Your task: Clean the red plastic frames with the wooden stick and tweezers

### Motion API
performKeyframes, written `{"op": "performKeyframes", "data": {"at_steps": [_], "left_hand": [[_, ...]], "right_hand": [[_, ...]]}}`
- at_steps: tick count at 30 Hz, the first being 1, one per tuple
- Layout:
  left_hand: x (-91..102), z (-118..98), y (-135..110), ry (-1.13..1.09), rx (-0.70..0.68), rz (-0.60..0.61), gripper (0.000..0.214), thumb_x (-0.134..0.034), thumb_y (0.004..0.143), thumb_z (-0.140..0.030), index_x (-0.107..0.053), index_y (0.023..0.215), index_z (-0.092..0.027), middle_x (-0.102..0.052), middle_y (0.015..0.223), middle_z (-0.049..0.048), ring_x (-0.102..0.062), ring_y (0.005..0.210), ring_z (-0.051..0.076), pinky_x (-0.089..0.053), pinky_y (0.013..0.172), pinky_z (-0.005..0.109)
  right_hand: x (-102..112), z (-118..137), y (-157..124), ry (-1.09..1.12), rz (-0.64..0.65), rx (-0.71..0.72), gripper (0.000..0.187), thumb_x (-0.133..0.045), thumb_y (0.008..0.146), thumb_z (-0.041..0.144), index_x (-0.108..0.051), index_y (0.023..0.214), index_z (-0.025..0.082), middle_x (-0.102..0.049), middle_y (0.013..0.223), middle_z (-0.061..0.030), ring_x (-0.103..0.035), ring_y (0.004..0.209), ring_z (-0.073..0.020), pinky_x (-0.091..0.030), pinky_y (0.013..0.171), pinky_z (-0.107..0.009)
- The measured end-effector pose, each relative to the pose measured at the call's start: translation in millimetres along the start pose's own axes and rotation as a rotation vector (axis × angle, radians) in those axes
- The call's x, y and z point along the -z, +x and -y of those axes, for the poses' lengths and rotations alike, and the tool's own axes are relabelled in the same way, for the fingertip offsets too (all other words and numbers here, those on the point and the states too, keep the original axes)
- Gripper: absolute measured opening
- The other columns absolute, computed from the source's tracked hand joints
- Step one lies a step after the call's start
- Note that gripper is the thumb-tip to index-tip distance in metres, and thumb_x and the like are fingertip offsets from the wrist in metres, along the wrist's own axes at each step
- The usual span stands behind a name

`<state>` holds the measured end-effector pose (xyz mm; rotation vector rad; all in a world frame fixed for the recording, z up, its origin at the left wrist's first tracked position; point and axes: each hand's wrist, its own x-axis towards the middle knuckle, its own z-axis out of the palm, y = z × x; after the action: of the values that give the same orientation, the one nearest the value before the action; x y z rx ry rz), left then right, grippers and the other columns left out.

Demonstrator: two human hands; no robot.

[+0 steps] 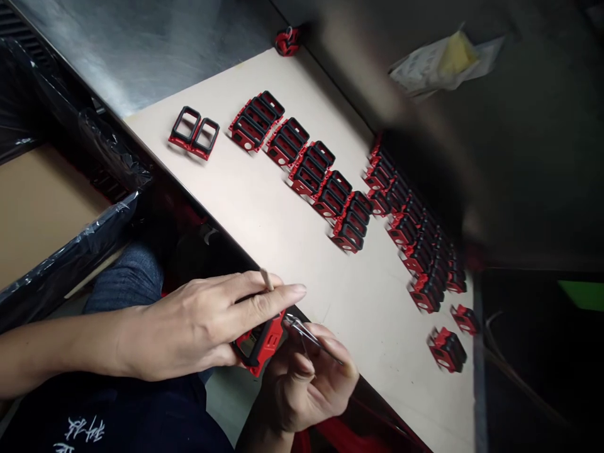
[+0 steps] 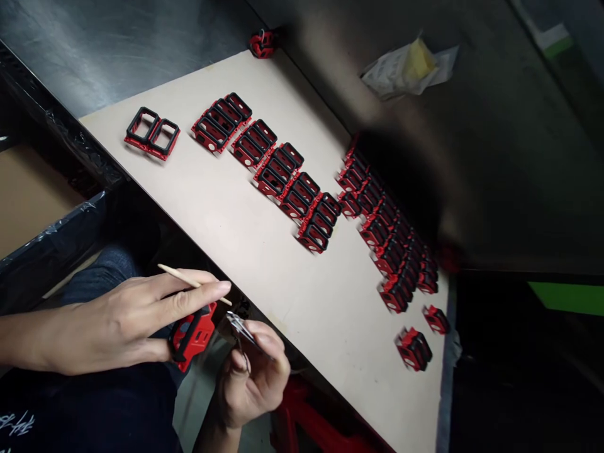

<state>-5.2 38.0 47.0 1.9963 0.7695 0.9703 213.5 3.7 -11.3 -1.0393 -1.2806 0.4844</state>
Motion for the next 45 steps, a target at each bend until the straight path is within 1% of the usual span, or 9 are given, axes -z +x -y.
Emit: {"op": "performKeyframes", "data": {"at_steps": [2,5,10,17,22,27,31,35,45], "left_hand": [[-0.7,0,1,0.01,-0.006,0.011,0.073,-0.061,0.092,0.0,-0.032,0.158,-0.013,-0.06,0.148,0.016,-0.055,0.144,0.024,-0.047,0.121,0.034],[-1.1,0,0,0.014,-0.008,0.01,0.07,-0.062,0.094,-0.003,-0.031,0.157,-0.011,-0.061,0.144,0.0177,-0.06,0.139,0.026,-0.052,0.116,0.033],[-2.4,1,-1,-0.006,0.009,0.022,0.077,-0.064,0.093,-0.002,-0.026,0.159,-0.017,-0.059,0.147,0.0162,-0.062,0.137,0.027,-0.056,0.111,0.035],[-2.1,3,0,0.017,-0.004,0.037,0.079,-0.072,0.089,-0.002,-0.03,0.157,-0.006,-0.059,0.148,0.0199,-0.059,0.14,0.027,-0.053,0.114,0.031],[-1.0,3,0,0.011,-0.013,0.041,0.079,-0.074,0.088,-0.001,-0.032,0.155,-0.003,-0.059,0.148,0.0218,-0.06,0.138,0.029,-0.056,0.111,0.033],[-2.2,3,0,-0.017,-0.008,0.048,0.078,-0.071,0.089,-0.001,-0.031,0.156,-0.004,-0.058,0.149,0.0221,-0.059,0.139,0.028,-0.054,0.113,0.033],[-3.4,5,0,-0.045,0.002,0.041,0.074,-0.067,0.091,0.0,-0.032,0.156,-0.007,-0.058,0.149,0.0203,-0.057,0.142,0.027,-0.052,0.116,0.033],[-3.9,6,-1,-0.056,0.007,0.039,0.073,-0.065,0.092,0.0,-0.032,0.156,-0.01,-0.058,0.15,0.0196,-0.057,0.142,0.027,-0.052,0.116,0.033],[-3.2,5,-2,-0.056,0.005,0.029,0.07,-0.063,0.092,0.001,-0.034,0.155,-0.008,-0.059,0.147,0.0197,-0.059,0.139,0.027,-0.053,0.114,0.034]], "right_hand": [[0,3,-2,-0.004,0.078,-0.004,0.022,-0.076,0.094,0.02,-0.073,0.116,0.02,-0.07,0.098,-0.0046,-0.07,0.093,-0.0166,-0.061,0.074,-0.026],[-3,5,-1,-0.011,0.132,0.008,0.022,-0.074,0.096,0.019,-0.073,0.118,0.02,-0.071,0.098,-0.0056,-0.07,0.092,-0.0179,-0.062,0.072,-0.028],[-7,6,4,-0.044,0.198,0.062,0.024,-0.072,0.097,0.018,-0.072,0.121,0.02,-0.072,0.1,-0.0064,-0.072,0.092,-0.0184,-0.064,0.072,-0.029],[-11,8,10,-0.058,0.255,0.13,0.027,-0.071,0.098,0.014,-0.071,0.124,0.018,-0.073,0.101,-0.0064,-0.073,0.093,-0.0176,-0.064,0.074,-0.029],[-11,7,12,-0.068,0.26,0.151,0.025,-0.07,0.098,0.015,-0.071,0.123,0.018,-0.073,0.1,-0.0058,-0.073,0.092,-0.0175,-0.064,0.073,-0.029],[-12,6,12,-0.108,0.237,0.186,0.024,-0.071,0.097,0.016,-0.072,0.121,0.019,-0.071,0.095,-0.0042,-0.073,0.086,-0.0185,-0.064,0.068,-0.031],[-12,4,11,-0.106,0.214,0.198,0.023,-0.07,0.097,0.015,-0.072,0.12,0.018,-0.07,0.094,-0.0041,-0.073,0.086,-0.019,-0.064,0.068,-0.032],[-11,4,10,-0.094,0.225,0.162,0.022,-0.069,0.097,0.013,-0.072,0.118,0.016,-0.072,0.095,-0.0057,-0.073,0.087,-0.0193,-0.063,0.069,-0.032],[-12,6,6,-0.099,0.213,0.089,0.019,-0.068,0.098,0.014,-0.071,0.116,0.018,-0.072,0.095,-0.006,-0.072,0.088,-0.019,-0.062,0.071,-0.031]]}}
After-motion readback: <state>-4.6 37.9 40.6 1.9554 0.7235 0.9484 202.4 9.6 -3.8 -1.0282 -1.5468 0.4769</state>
